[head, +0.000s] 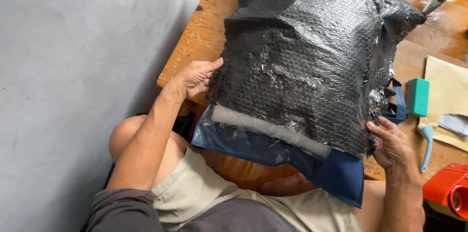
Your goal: Wrapping a blue bag containing a cushion with black bubble wrap and securing it with tape using a dispenser.
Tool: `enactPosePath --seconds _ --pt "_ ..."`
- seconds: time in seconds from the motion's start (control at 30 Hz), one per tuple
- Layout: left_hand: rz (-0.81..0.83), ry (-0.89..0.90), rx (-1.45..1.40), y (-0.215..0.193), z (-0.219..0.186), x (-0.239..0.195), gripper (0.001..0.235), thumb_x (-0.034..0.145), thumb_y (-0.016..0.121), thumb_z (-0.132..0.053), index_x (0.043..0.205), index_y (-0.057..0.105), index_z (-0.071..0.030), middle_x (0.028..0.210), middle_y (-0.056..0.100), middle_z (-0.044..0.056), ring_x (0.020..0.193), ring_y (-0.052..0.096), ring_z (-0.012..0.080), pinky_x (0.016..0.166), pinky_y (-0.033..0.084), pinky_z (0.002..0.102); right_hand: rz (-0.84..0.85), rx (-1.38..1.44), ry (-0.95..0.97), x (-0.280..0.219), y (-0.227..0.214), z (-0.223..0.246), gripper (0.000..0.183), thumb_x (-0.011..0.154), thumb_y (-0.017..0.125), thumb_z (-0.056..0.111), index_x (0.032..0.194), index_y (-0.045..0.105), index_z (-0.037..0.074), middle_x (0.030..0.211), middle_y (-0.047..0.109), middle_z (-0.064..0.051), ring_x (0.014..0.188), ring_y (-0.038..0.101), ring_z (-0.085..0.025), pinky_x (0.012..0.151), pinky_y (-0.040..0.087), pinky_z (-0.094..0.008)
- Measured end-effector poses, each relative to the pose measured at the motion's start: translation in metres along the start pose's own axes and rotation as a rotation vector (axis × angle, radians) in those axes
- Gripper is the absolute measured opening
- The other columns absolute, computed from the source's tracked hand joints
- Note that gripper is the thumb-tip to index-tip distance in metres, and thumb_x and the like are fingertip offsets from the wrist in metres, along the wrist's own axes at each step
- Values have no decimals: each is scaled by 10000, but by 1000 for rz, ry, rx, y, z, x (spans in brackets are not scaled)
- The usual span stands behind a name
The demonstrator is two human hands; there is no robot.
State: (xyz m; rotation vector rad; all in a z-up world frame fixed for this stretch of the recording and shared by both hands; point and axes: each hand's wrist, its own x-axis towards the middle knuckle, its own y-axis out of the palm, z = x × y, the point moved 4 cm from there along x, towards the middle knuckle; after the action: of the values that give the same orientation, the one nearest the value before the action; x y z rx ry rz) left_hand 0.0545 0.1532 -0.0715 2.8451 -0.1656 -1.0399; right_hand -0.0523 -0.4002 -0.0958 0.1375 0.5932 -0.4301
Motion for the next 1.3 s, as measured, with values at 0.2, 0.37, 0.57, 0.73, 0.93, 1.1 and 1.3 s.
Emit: enactPosePath --seconds 0.2,0.37,0.57,0.73,0.93,1.1,1.3 --pt "-34 97 -164 -7 7 -3 582 747 800 -64 1292 635 55 1222 709 110 1167 641 160 1026 467 230 33 106 -11 7 -5 -5 596 864 683 -8 1375 432 171 1095 691 -75 948 729 -94 836 635 -191" --pt "-11 128 -241 -19 14 10 299 810 776 12 1091 673 20 1000 733 140 921 719 219 787 631 362 87 126 -89 20 -15 -12 636 826 729 5 1376 439 140 1030 689 -89 856 716 -136 721 607 -239" --pt "-2 159 -209 -24 20 19 256 852 747 -18 1099 682 -7 1018 747 137 907 724 202 798 629 338 98 210 -133 5 -5 -2 553 812 727 -33 1283 484 125 1108 675 -98 940 715 -143 858 617 -206" --pt "-31 174 -159 -27 21 22 282 852 747 -28 1127 689 -13 1041 747 123 916 717 193 810 625 335 114 264 -144 5 -4 -2 561 793 735 -53 1267 480 106 1131 671 -132 953 719 -164 865 623 -217" --pt "-103 211 -101 -24 22 27 249 832 858 -106 997 681 -45 894 760 153 766 779 255 695 661 391 105 179 -235 16 -7 -15 497 869 799 7 1258 499 75 961 585 -13 886 748 -162 806 688 -318" --pt "-99 211 -86 -30 27 33 244 839 855 -109 1000 680 -55 896 759 152 771 779 256 699 663 395 93 160 -236 -1 5 -6 490 870 796 5 1254 499 71 925 571 -4 860 732 -148 788 685 -307" --pt "-95 208 -83 -30 28 32 234 845 855 -121 988 685 -48 892 756 153 766 778 257 702 662 398 94 156 -235 -10 11 0 502 863 798 -6 1259 495 60 909 541 7 857 724 -136 785 684 -295"
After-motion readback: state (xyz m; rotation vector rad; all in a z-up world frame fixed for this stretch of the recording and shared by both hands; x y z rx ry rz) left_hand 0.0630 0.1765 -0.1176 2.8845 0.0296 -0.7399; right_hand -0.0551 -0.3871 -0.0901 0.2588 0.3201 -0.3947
